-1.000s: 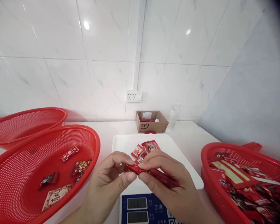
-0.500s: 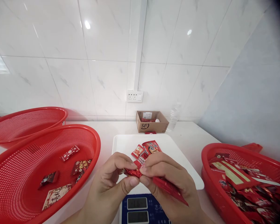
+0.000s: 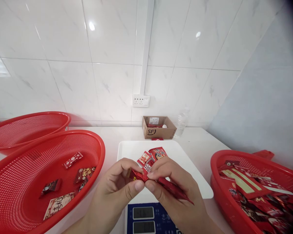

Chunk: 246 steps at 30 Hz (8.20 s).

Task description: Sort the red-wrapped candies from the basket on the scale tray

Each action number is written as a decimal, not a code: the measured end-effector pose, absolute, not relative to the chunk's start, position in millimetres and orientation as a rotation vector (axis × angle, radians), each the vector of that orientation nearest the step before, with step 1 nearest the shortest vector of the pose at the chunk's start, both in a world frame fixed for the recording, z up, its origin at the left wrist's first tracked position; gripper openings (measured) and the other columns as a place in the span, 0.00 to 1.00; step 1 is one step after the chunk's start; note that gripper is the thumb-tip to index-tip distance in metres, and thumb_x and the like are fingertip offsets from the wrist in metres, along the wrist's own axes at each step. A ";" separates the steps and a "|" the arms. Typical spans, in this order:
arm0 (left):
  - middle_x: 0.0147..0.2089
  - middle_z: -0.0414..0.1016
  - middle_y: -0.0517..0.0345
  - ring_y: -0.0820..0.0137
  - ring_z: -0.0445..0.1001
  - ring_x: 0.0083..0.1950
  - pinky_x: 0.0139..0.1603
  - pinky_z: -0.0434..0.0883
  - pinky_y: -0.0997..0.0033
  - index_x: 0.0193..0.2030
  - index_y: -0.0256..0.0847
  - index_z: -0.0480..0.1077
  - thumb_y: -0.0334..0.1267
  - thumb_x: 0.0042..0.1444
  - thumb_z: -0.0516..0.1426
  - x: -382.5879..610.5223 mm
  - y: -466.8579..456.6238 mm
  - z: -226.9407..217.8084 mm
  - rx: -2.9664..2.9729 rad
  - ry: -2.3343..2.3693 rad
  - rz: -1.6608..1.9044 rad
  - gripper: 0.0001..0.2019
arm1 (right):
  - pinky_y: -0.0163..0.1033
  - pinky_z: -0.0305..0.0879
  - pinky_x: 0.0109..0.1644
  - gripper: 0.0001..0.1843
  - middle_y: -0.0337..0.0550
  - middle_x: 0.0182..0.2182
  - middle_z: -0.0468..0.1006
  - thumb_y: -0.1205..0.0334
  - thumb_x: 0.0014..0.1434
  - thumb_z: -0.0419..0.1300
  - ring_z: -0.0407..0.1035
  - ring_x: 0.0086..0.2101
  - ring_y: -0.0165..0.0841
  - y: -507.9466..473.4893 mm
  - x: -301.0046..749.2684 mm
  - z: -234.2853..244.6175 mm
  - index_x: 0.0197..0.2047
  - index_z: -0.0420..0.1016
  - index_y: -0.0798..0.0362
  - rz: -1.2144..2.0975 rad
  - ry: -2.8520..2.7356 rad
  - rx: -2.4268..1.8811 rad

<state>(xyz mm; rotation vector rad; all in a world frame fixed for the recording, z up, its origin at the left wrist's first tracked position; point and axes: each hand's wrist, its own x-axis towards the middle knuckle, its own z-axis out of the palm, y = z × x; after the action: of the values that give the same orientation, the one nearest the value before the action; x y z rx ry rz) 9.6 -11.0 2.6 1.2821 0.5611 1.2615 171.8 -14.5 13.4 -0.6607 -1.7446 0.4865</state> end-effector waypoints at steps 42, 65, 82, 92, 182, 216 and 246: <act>0.36 0.72 0.59 0.68 0.68 0.38 0.41 0.66 0.68 0.36 0.43 0.70 0.44 0.61 0.54 9.6 -4.9 6.4 1.785 0.845 0.912 0.09 | 0.34 0.66 0.31 0.08 0.37 0.26 0.74 0.56 0.58 0.62 0.68 0.28 0.30 -7.4 181.2 17.3 0.31 0.74 0.50 0.879 -1.514 -0.924; 0.45 0.76 0.49 0.59 0.73 0.47 0.47 0.70 0.59 0.37 0.41 0.72 0.40 0.63 0.50 4.6 35.6 -25.7 2.387 1.285 0.817 0.11 | 0.36 0.53 0.34 0.06 0.40 0.34 0.79 0.66 0.61 0.53 0.70 0.34 0.36 27.9 205.5 15.7 0.38 0.70 0.50 0.499 -2.145 -1.760; 0.46 0.76 0.48 0.58 0.73 0.49 0.49 0.71 0.58 0.39 0.41 0.73 0.41 0.63 0.50 3.0 38.2 -29.5 2.430 1.318 0.746 0.12 | 0.36 0.53 0.31 0.08 0.38 0.30 0.78 0.69 0.56 0.54 0.69 0.31 0.35 19.1 222.6 16.6 0.38 0.70 0.49 0.490 -2.257 -1.701; 0.42 0.75 0.50 0.60 0.72 0.46 0.47 0.69 0.59 0.35 0.41 0.71 0.40 0.65 0.47 2.9 41.2 -30.6 2.375 1.299 0.722 0.14 | 0.35 0.49 0.28 0.16 0.36 0.27 0.75 0.74 0.48 0.55 0.66 0.28 0.33 20.7 226.4 11.3 0.39 0.70 0.48 0.557 -2.372 -1.652; 0.56 0.72 0.49 0.52 0.62 0.64 0.60 0.65 0.46 0.56 0.42 0.67 0.41 0.63 0.53 2.6 40.2 -40.5 2.634 1.314 0.559 0.16 | 0.44 0.61 0.50 0.18 0.49 0.54 0.72 0.63 0.61 0.53 0.66 0.52 0.41 33.8 226.3 10.5 0.55 0.69 0.50 0.364 -2.195 -1.772; 0.59 0.71 0.49 0.50 0.63 0.62 0.59 0.65 0.43 0.57 0.46 0.69 0.40 0.62 0.55 6.8 35.0 -37.7 2.681 1.221 0.489 0.17 | 0.45 0.62 0.52 0.16 0.50 0.48 0.77 0.63 0.63 0.51 0.69 0.50 0.41 36.3 226.2 6.7 0.48 0.77 0.53 0.416 -2.286 -1.711; 0.60 0.69 0.50 0.52 0.63 0.64 0.63 0.62 0.42 0.56 0.46 0.69 0.41 0.62 0.55 8.0 33.0 -35.4 2.658 1.158 0.482 0.16 | 0.44 0.61 0.57 0.22 0.48 0.57 0.70 0.69 0.51 0.57 0.62 0.57 0.40 30.3 225.0 8.6 0.51 0.74 0.54 0.539 -2.355 -1.607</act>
<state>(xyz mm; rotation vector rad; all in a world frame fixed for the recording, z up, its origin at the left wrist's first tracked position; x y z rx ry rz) 8.0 33.0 -35.4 2.6582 1.1576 0.4824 225.0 30.3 8.6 -1.6074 -2.3547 0.5392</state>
